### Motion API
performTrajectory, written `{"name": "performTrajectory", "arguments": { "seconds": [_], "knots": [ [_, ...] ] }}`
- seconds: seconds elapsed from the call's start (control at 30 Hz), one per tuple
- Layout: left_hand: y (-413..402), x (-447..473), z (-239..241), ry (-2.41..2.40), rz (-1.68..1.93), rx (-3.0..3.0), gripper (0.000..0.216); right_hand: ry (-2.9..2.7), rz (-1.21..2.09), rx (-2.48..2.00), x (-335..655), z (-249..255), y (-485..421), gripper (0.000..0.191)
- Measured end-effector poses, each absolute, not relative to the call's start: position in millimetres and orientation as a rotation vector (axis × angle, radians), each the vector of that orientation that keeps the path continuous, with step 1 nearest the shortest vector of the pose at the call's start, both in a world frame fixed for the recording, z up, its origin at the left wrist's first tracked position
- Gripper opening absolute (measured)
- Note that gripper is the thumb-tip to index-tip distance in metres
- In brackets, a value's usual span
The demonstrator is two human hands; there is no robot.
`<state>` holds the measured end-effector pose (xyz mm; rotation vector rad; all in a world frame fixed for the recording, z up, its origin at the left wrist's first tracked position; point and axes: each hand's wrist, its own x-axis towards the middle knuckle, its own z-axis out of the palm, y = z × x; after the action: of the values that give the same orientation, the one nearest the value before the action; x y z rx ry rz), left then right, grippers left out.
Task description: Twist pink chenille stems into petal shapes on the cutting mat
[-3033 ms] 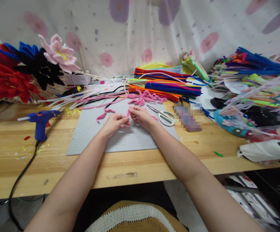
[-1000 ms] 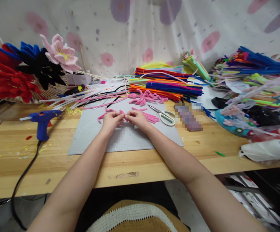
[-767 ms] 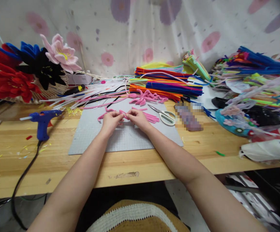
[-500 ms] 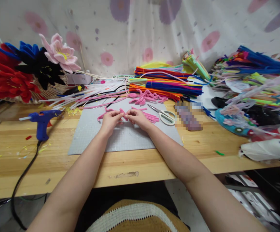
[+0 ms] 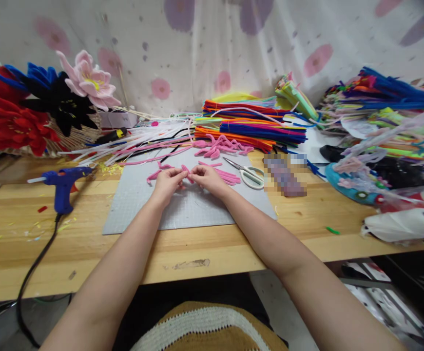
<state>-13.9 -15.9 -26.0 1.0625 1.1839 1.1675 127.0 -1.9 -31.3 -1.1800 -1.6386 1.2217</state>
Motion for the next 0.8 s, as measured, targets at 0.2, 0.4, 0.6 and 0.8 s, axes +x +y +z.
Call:
{"name": "performTrajectory", "arguments": {
  "seconds": [0.2,0.4,0.6,0.8],
  "knots": [
    [-14.8,-12.5,-27.8,1.231,1.192,1.072,0.029,-1.719,0.903,-1.311,121.4,-34.9,-1.5,0.011],
    [-15.6,-10.3,-25.6,1.24,1.225,0.992,0.03,-1.726,0.842,-1.256,123.3,-35.9,-0.7,0.014],
    [-17.9,-9.2,-23.8,1.272,1.179,1.024,0.027,-1.779,0.96,-1.201,126.8,-36.8,1.1,0.013],
    [-15.9,-9.9,-28.9,1.358,1.193,1.079,0.017,-1.754,0.953,-1.181,125.5,-37.5,0.3,0.013]
  ]
}}
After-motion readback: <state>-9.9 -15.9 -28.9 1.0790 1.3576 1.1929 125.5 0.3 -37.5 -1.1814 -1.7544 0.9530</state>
